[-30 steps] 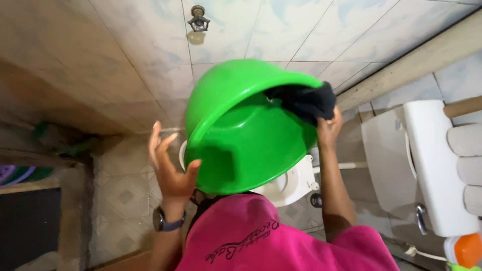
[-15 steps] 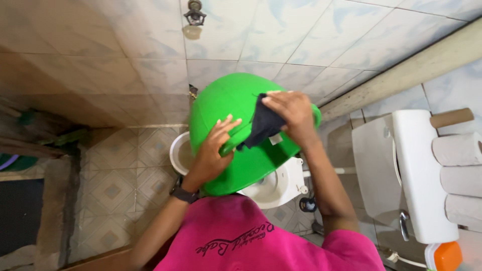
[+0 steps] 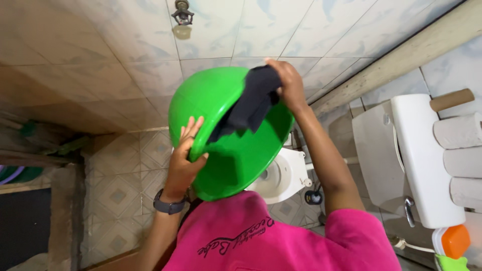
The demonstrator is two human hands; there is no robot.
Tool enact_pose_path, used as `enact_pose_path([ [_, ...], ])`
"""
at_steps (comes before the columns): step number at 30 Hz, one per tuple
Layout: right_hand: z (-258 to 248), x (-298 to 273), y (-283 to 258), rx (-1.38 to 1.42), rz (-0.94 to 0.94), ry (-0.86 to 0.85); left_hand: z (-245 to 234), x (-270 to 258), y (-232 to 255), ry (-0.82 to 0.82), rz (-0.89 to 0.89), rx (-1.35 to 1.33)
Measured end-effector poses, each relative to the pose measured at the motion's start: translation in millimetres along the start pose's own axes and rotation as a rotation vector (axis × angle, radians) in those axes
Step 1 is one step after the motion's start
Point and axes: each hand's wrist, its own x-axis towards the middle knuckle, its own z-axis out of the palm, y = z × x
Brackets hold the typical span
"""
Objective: The person scrubs the inside of a green plastic basin with a dark cloth, repeatedly dipping the cloth into a white bucket of water to rinse it. The person continues wiping the basin's interior and rim throughout the clip.
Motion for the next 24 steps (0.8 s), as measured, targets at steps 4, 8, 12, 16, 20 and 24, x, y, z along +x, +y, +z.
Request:
enact_pose_path([
  [4, 62, -67, 58, 0.122, 0.376, 0.07, -11, -11, -8, 0.135, -0.026, -0.147],
  [8, 129, -157, 77, 0.148, 0.542, 0.007, -15, -24, -27, 0.227, -0.093, -0.191],
  [12, 151, -226, 23, 0.053, 0.563, -0.105, -23, -32, -48, 0.34, -0.101, -0.291],
  [16, 135, -237, -59, -0.389, 0.64, -0.378, -25, -38, -60, 0.425, -0.121, -0.475],
  [20, 128, -215, -102, -0.401, 0.385, -0.693, -21, -40, -61, 0.416, -0.143, -0.45],
  [24, 161, -195, -127, -0.08, 0.246, -0.842, -6, -31, -51, 0.354, -0.117, -0.48],
])
